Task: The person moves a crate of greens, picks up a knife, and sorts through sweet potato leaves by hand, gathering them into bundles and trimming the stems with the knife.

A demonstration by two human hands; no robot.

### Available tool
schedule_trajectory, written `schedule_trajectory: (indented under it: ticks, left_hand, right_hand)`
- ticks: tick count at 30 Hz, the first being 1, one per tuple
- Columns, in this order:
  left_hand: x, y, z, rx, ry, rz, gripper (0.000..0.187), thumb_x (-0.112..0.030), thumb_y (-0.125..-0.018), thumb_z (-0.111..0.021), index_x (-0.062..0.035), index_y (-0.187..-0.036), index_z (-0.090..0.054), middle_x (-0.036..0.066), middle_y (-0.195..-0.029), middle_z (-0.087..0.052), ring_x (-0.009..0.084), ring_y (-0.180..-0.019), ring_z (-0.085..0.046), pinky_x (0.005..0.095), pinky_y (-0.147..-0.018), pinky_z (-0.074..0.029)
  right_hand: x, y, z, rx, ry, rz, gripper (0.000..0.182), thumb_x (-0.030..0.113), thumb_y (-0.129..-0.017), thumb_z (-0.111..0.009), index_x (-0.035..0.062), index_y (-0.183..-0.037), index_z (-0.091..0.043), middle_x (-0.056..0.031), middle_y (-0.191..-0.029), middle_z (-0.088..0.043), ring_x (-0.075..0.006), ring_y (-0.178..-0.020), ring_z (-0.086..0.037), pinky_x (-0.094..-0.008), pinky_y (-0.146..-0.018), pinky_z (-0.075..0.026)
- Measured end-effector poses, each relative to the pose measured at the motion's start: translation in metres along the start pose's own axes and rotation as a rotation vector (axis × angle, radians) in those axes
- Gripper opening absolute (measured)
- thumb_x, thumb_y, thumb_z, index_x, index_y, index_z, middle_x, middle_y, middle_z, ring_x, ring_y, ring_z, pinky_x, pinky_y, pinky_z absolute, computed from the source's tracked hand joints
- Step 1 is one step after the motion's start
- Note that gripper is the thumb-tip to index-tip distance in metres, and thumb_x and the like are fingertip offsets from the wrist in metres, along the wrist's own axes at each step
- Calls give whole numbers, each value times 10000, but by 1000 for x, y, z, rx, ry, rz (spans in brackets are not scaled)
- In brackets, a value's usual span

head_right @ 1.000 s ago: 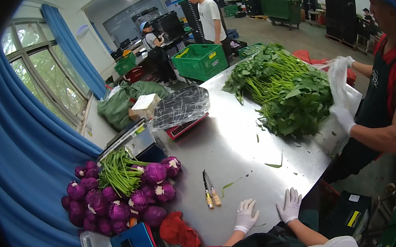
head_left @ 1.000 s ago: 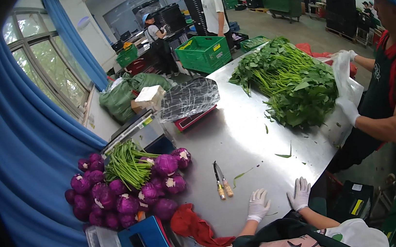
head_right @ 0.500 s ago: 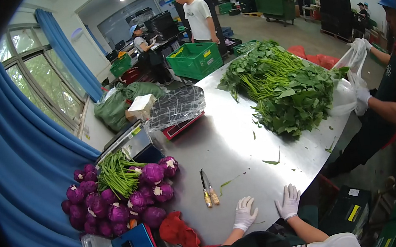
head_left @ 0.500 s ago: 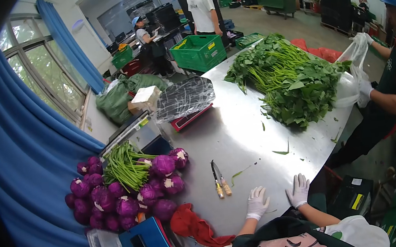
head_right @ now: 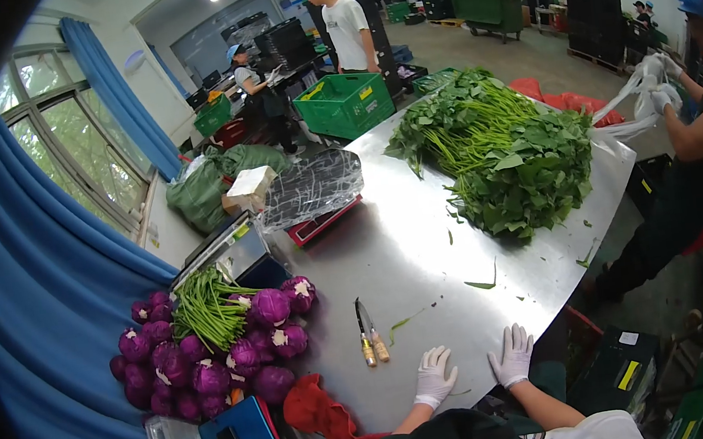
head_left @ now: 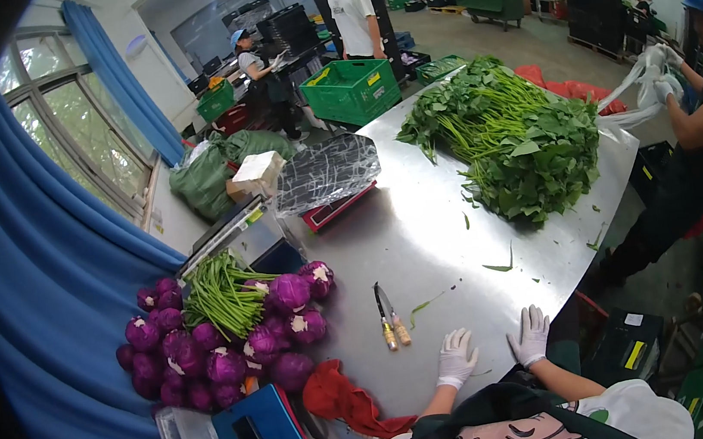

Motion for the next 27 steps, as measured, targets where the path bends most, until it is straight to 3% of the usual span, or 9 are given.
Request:
schedule_trajectory:
  ticks: [27]
  left_hand:
    - [-1, -1, 0, 44, -13, -3, 451, -260, -743, -584, -52, -1134, -497, 142, -1182, -462, 326, -1129, -397, 448, -1005, -277]
  right_hand:
    - [-3, 1, -2, -22, 8, -1, 766, 422, -727, -565, -2, -1304, -292, -207, -1351, -251, -356, -1285, -167, -502, -1052, -70]
Point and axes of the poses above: each hand's wrist, its own y-axis away from the middle knuckle, its own z-axis out of the back of the hand, x = y × z, the point moved 5 cm from there along -y, towards the middle knuckle
